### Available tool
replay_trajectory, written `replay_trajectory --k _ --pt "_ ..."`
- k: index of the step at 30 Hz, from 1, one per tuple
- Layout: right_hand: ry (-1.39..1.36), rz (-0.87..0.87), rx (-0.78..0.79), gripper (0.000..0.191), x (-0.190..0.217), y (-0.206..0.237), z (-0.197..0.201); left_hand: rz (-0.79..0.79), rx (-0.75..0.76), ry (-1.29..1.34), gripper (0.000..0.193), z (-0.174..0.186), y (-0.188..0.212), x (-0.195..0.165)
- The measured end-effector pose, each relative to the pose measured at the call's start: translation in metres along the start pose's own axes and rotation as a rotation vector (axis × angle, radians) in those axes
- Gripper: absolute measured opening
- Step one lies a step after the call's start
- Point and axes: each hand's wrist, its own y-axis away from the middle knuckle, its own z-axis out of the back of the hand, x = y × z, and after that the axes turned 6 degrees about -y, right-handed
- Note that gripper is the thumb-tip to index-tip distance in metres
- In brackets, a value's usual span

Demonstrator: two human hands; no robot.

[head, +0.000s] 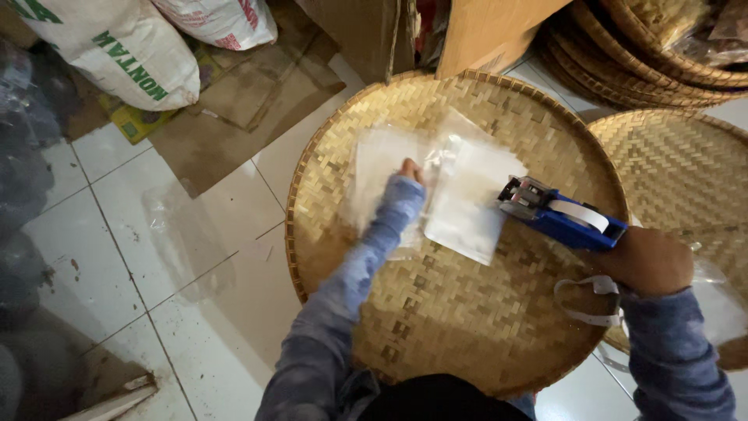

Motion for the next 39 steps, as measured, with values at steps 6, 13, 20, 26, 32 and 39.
replay_trajectory --k 6,13,20,26,32,39 --pt "-0.008 -0.028 -0.058 0.062 0.002 0.003 -0.003 -0.305 0.301 -0.955 0.013 0.062 -0.035 0.055" --pt "0.011 -0.040 -0.063 0.063 0.001 0.001 -0.005 -0.130 -0.334 -1.145 0.070 0.080 -0.040 0.048" --pt "0.032 -0.047 -0.044 0.062 -0.004 0.002 -0.012 -0.159 0.280 -0.343 0.077 0.006 0.026 -0.024" --pt "0.019 0.005 -0.038 0.052 -0.004 0.007 -0.008 0.011 0.355 -0.107 0.049 -0.008 0.034 -0.011" --pt "-0.367 0.155 -0.285 0.035 -0.005 0.016 -0.002 0.004 0.219 0.095 0.033 -0.019 0.032 0.000" --pt "-0.333 0.176 -0.293 0.056 -0.001 -0.014 -0.010 -0.041 0.209 -0.097 0.038 -0.008 0.030 -0.014"
